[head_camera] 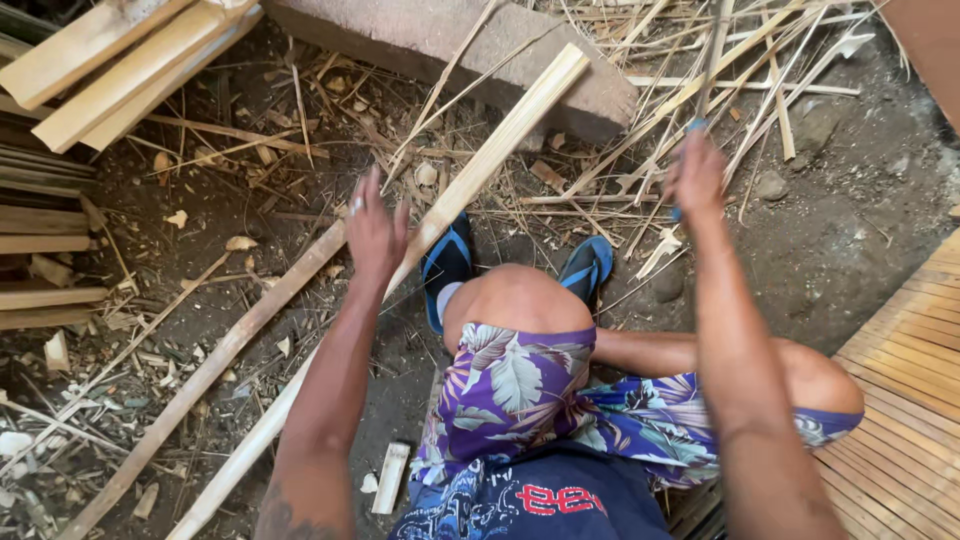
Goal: The person sits on the ground and uses a machete to shave thin strips off a long piece of wood. They hold the wood with their left hand and repeatedly strike it with the machete in their right hand, creating wood shavings that fall to the ground.
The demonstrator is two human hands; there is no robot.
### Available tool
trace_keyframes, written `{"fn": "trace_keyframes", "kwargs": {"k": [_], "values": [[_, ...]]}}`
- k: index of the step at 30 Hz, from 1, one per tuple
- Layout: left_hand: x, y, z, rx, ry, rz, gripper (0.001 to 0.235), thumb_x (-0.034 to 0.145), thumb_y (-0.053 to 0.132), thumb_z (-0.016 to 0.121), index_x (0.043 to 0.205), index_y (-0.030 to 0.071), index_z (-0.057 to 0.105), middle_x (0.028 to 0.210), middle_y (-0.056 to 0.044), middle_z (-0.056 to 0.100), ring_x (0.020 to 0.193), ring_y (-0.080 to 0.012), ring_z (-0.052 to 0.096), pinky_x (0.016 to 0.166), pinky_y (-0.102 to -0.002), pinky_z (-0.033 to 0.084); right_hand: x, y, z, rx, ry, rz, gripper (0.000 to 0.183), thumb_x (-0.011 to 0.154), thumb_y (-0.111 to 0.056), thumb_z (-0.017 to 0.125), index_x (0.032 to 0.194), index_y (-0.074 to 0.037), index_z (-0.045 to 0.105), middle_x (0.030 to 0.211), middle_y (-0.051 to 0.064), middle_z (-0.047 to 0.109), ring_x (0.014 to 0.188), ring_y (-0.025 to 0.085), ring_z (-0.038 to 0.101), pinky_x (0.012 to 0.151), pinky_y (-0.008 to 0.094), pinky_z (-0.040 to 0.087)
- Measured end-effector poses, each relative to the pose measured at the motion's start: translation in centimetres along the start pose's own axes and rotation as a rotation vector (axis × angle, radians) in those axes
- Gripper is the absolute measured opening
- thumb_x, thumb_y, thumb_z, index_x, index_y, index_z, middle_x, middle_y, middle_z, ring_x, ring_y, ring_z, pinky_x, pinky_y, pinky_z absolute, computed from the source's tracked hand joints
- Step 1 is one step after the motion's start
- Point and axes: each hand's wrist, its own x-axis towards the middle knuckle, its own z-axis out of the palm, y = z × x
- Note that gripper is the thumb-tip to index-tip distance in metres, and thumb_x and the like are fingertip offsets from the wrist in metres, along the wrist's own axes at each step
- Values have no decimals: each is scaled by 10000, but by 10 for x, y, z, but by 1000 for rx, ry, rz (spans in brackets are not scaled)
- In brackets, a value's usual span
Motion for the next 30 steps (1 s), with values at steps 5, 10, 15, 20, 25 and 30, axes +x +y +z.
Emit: {"fn": "trace_keyframes", "kwargs": {"k": [5,10,15,20,25,30], "values": [[114,57,18,174,56,7,883,893,386,675,1568,58,210,1327,-263,583,1217,-437,592,1051,-680,420,-57,48,68,300,-91,100,534,1082,-581,386,969,-83,543,646,-17,511,476,86,489,407,262,426],[147,108,18,-109,-67,4,368,1094,238,564,1450,147,570,1157,-235,685,993,-430,679,863,-601,557,-84,44,61,425,-63,38,482,1083,-531,428,1007,-68,535,663,1,485,488,100,473,429,267,416],[157,219,17,-576,-558,-148,496,999,223,415,1489,165,467,1263,-178,658,929,-344,748,792,-536,642,-95,11,30,429,-2,-237,469,1129,-495,418,1033,-52,539,711,5,503,537,105,485,475,264,426],[133,239,28,-653,-124,716,519,1164,245,502,1517,-131,440,1392,-369,559,1185,-417,594,1001,-522,483,-109,-24,18,229,17,-306,384,1128,-423,432,1040,-62,531,729,0,511,551,104,506,470,272,460],[5,97,42,-1248,-636,-460,459,1058,445,537,1166,38,719,863,-5,665,709,-112,554,618,-269,436,-120,-24,33,-343,94,-570,337,1021,-357,675,1079,-34,599,839,133,667,733,306,685,672,455,552],[-113,-16,84,-1677,-161,-1148,494,953,549,549,1253,162,620,1095,-31,745,1011,-190,707,884,-349,572,-117,-35,74,-588,-95,-379,348,951,-358,696,1124,-69,610,902,209,706,864,447,683,751,540,518]]}}
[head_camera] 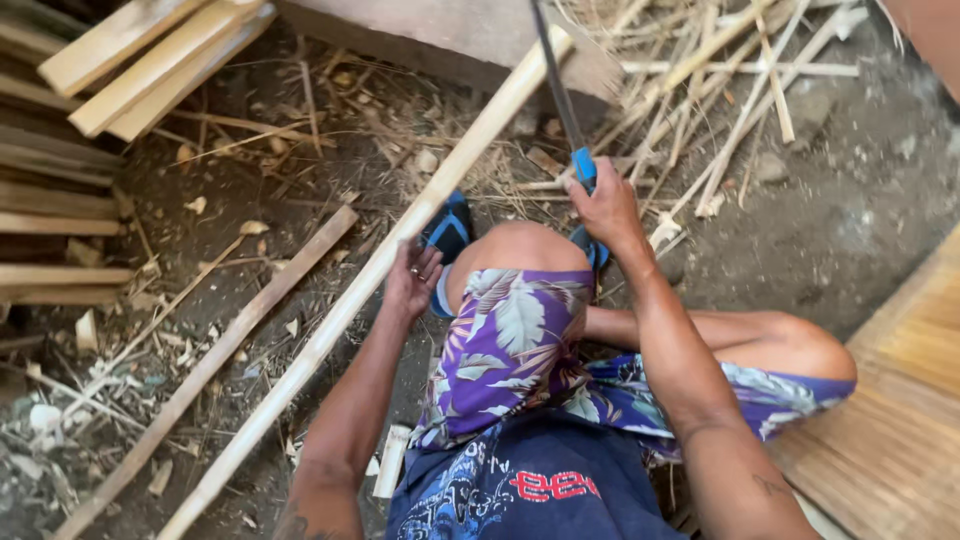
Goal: The person sits on the ground and uses a machete to shave thin strips off a long piece of wood. They hold the wood with their left hand and repeatedly strike it with the machete in their right hand, creating wood shavings that fall to the ground.
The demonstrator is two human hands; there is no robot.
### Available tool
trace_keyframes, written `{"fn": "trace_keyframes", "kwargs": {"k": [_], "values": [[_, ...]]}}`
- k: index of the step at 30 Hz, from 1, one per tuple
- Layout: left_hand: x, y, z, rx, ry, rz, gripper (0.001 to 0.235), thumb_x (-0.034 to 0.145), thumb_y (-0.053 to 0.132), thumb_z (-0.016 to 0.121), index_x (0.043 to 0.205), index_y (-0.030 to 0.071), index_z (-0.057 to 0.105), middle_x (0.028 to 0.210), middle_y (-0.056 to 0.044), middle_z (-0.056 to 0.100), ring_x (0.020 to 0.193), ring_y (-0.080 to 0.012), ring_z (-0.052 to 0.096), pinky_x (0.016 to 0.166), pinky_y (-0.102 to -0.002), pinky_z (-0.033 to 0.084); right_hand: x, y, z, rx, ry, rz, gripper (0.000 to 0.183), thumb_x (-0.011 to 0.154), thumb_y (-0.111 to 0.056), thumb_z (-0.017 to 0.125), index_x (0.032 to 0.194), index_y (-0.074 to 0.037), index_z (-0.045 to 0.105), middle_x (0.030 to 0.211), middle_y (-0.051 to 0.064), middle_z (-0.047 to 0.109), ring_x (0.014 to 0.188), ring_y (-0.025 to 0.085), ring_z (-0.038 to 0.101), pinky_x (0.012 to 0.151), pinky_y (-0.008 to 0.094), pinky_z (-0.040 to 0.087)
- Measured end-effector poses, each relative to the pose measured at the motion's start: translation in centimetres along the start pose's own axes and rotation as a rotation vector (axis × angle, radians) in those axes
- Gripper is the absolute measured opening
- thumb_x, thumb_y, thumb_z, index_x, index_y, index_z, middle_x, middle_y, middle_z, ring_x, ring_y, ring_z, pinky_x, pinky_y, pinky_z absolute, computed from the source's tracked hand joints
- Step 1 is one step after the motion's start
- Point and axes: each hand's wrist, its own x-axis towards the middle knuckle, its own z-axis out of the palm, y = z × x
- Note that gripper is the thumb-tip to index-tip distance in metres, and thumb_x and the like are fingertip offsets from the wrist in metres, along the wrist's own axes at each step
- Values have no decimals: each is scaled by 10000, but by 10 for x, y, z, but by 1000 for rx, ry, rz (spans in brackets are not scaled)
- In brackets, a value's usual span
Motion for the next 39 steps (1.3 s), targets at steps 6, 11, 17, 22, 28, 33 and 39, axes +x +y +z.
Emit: {"fn": "trace_keyframes", "kwargs": {"k": [6,11,17,22,28,33,39], "values": [[22,-7,20,-656,-32,239,282,911,402,716,1135,234,689,1058,8,725,983,-204,712,854,-350,591,51,-56,-13,-321,-78,-270,457,971,-379,716,1179,-19,527,935,241,703,837,482,678,704,586,510],[4,10,17,-547,-236,219,148,988,243,728,1084,135,698,1044,-33,736,929,-158,709,813,-354,597,105,-57,-23,-533,-115,-168,469,998,-285,672,1260,40,457,895,280,699,816,481,706,728,593,538],[-67,11,50,-360,-364,355,303,1025,273,655,1261,82,655,1201,-47,708,975,-156,712,868,-392,615,136,-51,-38,-507,-44,-160,357,1045,-210,635,1224,42,457,922,291,697,853,481,706,783,591,542],[-146,34,114,-1,-292,638,597,1021,292,597,1561,163,379,1422,-99,601,1115,-196,680,951,-388,559,149,-85,-77,-491,-83,-117,374,960,-44,607,1288,45,449,966,300,702,907,473,710,852,572,536],[-214,85,167,119,-210,1185,806,1050,60,510,1671,185,11,1717,-104,250,1472,-250,430,1166,-404,445,137,-124,-76,-418,-250,30,414,912,-12,583,1306,69,484,1105,292,684,1016,427,713,892,521,568],[-232,159,191,1,-226,1682,790,1115,48,487,1653,193,-74,1388,-128,491,1240,-195,570,1115,-388,526,79,-98,-8,-231,-315,-220,365,860,-76,654,1202,0,549,1009,285,707,962,440,708,870,516,555],[-210,213,178,48,149,1686,687,1109,47,519,1667,101,122,977,-68,580,698,-124,547,596,-270,560,51,-87,48,-289,-404,-322,381,894,-241,702,1142,-39,495,856,269,701,807,468,691,722,566,529]]}}
